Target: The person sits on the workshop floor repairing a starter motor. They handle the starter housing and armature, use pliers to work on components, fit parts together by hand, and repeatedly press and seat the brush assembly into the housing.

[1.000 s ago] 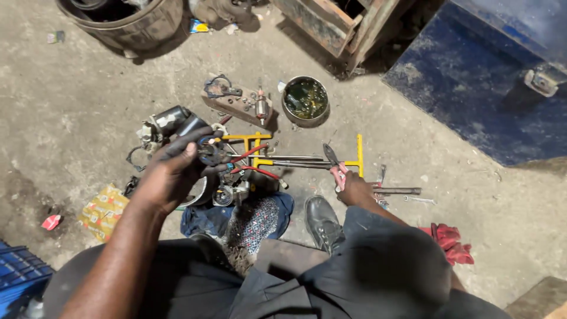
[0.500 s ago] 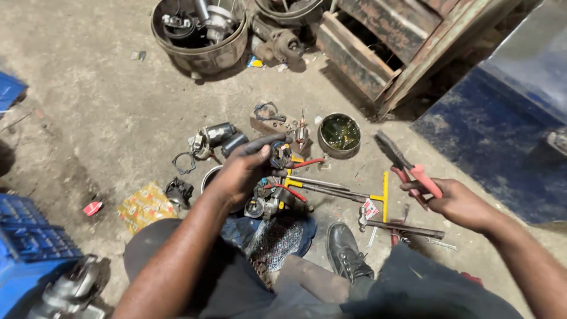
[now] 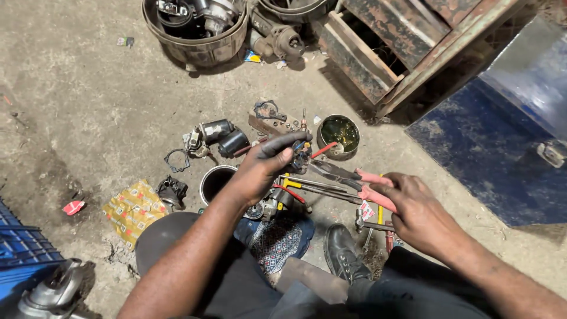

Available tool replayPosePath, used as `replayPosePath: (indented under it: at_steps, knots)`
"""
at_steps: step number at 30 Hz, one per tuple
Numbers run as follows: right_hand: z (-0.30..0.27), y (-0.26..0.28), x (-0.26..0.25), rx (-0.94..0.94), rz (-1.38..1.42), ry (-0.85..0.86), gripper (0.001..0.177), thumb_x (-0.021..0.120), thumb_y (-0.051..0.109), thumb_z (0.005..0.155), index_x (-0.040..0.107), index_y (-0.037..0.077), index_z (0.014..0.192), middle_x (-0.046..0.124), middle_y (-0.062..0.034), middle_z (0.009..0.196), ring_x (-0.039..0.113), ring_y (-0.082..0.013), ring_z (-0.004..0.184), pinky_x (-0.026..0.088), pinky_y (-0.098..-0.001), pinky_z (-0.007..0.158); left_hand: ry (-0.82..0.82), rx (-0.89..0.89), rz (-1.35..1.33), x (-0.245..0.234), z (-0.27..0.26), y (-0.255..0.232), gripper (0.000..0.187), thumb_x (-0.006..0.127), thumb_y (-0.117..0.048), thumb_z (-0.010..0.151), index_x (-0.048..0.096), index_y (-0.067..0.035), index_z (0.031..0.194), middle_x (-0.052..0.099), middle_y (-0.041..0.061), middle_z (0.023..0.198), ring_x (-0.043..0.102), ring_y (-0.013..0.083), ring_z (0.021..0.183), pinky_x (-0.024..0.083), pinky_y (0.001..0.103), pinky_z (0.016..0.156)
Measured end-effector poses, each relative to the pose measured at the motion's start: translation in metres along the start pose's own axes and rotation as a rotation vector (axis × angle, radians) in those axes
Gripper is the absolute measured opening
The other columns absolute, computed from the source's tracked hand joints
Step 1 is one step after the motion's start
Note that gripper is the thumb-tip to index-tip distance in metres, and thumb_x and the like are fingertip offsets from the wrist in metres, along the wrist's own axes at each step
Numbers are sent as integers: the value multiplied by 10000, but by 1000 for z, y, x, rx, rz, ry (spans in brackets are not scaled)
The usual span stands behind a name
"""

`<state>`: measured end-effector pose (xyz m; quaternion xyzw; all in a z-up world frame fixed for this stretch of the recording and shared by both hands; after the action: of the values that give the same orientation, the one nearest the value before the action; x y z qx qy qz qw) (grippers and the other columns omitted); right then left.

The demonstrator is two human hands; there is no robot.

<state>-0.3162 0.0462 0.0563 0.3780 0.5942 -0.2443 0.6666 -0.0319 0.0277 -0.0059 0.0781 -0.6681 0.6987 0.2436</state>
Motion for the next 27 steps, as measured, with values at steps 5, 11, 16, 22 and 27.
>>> replayPosePath:
  at_steps: [5, 11, 16, 22, 27]
  knots:
    - [13, 19, -13, -54, -95, -57, 609, 594, -34, 692, 644, 57, 1292, 555, -214, 1344, 519, -399, 1237, 415, -495, 1060, 5, -18, 85, 5, -4, -10, 435, 620, -199, 1004, 628, -78, 1422, 682, 95, 1343, 617, 177, 1228, 463, 337, 1107]
    - [13, 25, -22, -54, -59, -94, 551, 620, -8, 721, 664, 57, 1266, 573, -221, 1318, 536, -416, 1205, 427, -502, 1035, 22, -36, 103, 10, -2, -3, 444, 630, -199, 997, 620, -88, 1427, 682, 90, 1353, 611, 182, 1243, 454, 344, 1120]
    - [9, 24, -22, -57, -108, -105, 553, 624, 0, 714, 651, 36, 1266, 584, -212, 1305, 545, -408, 1193, 436, -504, 1033, 24, -65, 116, 14, -3, -3, 459, 637, -222, 993, 614, -98, 1434, 682, 97, 1347, 610, 197, 1250, 462, 363, 1113]
    - [7, 25, -23, -36, -133, -118, 503, 635, 28, 730, 657, 27, 1233, 588, -214, 1276, 548, -410, 1166, 430, -510, 1020, 52, -51, 161, 14, -4, -4, 488, 646, -255, 984, 605, -95, 1444, 667, 84, 1387, 590, 199, 1294, 436, 364, 1145]
    - [4, 29, -27, -53, -264, -191, 473, 620, 17, 736, 675, 50, 1205, 602, -180, 1234, 561, -381, 1141, 450, -503, 1002, 41, -38, 203, 13, -4, -4, 494, 653, -276, 982, 613, -94, 1440, 671, 88, 1394, 590, 194, 1299, 432, 365, 1146]
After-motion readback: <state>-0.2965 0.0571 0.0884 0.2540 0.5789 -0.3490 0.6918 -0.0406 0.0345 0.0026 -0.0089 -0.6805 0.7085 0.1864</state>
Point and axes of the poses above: each hand's wrist, its own z-axis towards the middle knuckle, its own x-axis out of the palm, y = z × x, the point moved 6 cm from there along z, towards the middle knuckle
